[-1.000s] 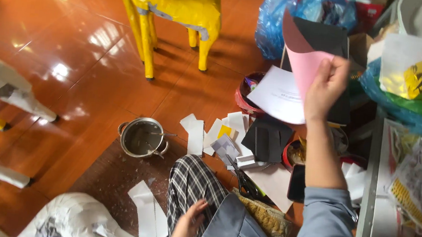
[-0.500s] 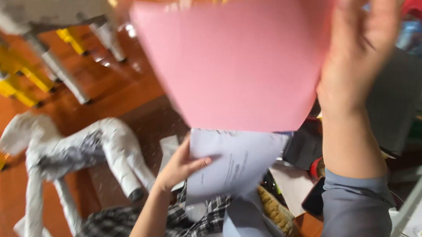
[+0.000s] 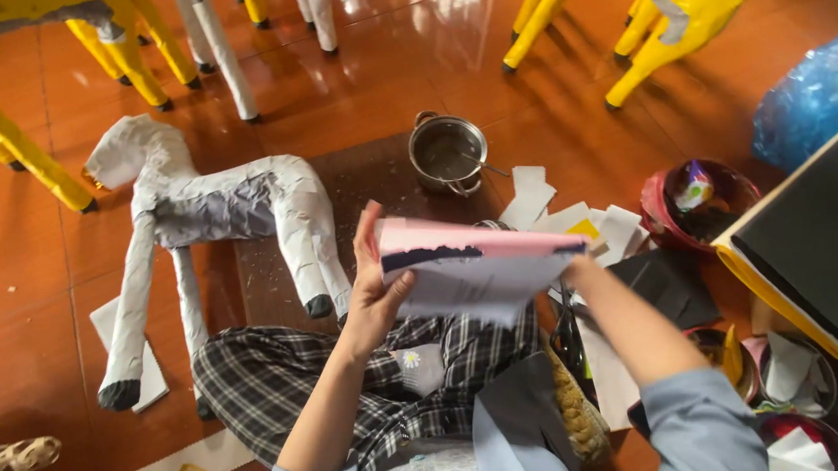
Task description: Applying paper strips to a giraffe-shaped papier-mâché model
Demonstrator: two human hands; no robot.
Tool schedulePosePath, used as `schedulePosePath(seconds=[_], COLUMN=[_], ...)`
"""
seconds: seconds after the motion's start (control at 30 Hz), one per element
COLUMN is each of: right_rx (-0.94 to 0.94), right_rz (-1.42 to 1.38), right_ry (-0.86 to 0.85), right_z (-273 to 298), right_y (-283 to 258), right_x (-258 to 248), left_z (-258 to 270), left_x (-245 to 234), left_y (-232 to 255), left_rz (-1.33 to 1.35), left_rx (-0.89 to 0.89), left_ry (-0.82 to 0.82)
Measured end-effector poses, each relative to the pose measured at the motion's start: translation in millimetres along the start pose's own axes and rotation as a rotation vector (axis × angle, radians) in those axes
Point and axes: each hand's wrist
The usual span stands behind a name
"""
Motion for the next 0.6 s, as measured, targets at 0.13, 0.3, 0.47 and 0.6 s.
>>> schedulePosePath(seconds=[0.13, 0.3, 0.47, 0.6], right_rx=[-0.654, -1.241, -0.842, -1.495], right_rz=[-0.482, -0.978, -0.823, -0.853], right_ry=[-0.600, -1.264, 0.197, 0.203], right_z=[-8, -65, -121, 2], right_y=[11, 46, 47, 37], right_x=[26, 90, 190, 211], left_z=[-15, -19, 59, 87], left_x=[-4, 11, 35, 38], left_y=[18, -47, -268, -245], left_rz=[0.065, 0.427, 0.681, 0.773], left_rx=[-0.237, -0.644, -0.856, -0.892], left_ry=[0.132, 0.442, 0.651, 0.715])
Point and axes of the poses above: each hand's wrist, its own z-axis away from the middle knuckle, its own x-axis out of the palm, y = z × x, and after that the axes turned 13 degrees about -y, right-handed
